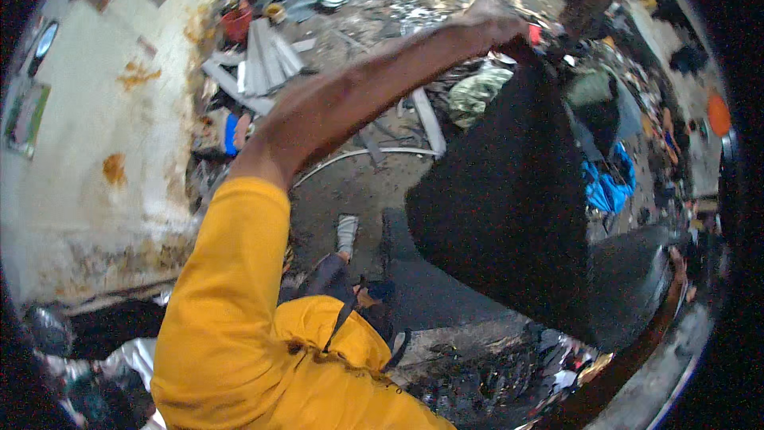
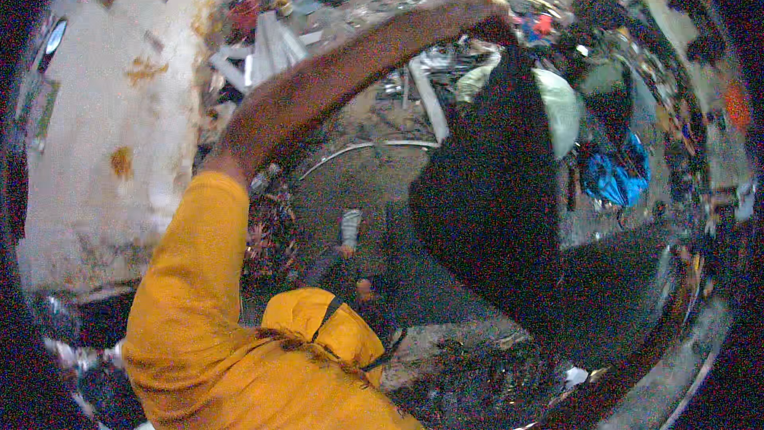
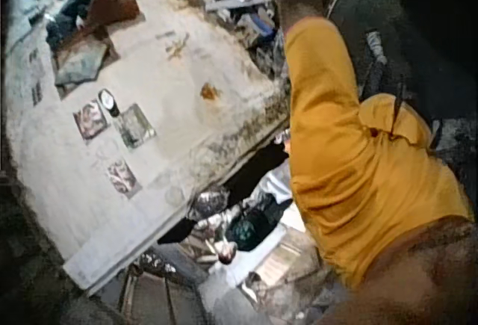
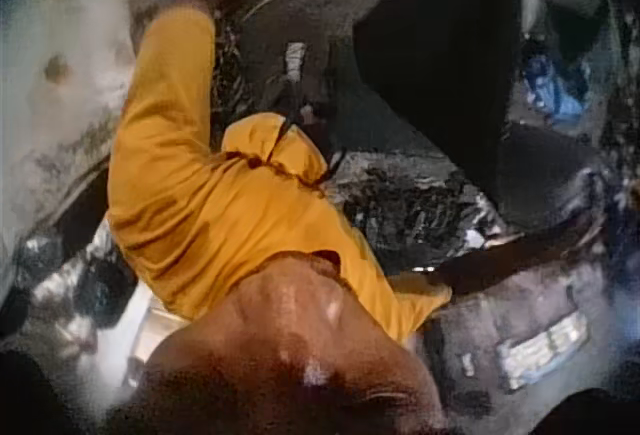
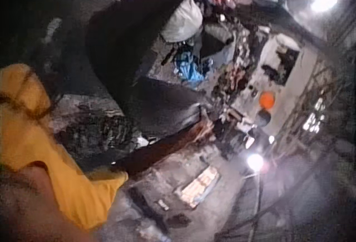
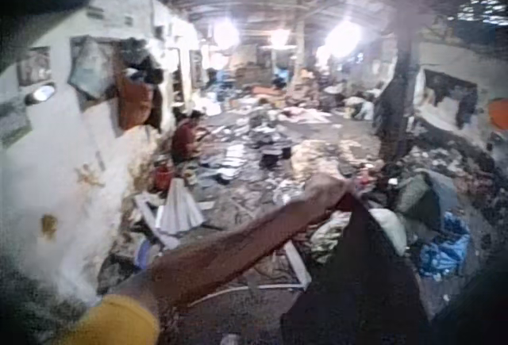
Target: The person sits on the floor and applies a yellowish liquid from a container onto black shoe parts using a brush. They handle the parts one at a time, dip the brush, and spread the liquid over the surfaces before placing the treated parts aside.
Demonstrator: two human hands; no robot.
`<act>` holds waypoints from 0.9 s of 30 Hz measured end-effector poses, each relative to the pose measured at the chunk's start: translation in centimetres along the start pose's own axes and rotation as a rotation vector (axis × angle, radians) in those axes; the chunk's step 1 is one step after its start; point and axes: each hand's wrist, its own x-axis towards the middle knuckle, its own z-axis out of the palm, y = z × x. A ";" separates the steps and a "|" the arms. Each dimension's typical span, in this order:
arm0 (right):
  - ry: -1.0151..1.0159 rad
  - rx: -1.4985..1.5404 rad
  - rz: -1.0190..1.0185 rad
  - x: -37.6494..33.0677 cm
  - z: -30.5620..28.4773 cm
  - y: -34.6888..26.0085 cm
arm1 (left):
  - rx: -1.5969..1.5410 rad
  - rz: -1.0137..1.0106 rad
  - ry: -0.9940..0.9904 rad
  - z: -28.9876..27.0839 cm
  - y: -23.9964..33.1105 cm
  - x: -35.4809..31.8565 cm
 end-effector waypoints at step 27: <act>-0.797 0.248 0.378 -44.4 77.3 23.6 | 0.640 -0.597 0.924 -31.7 -55.1 -33.2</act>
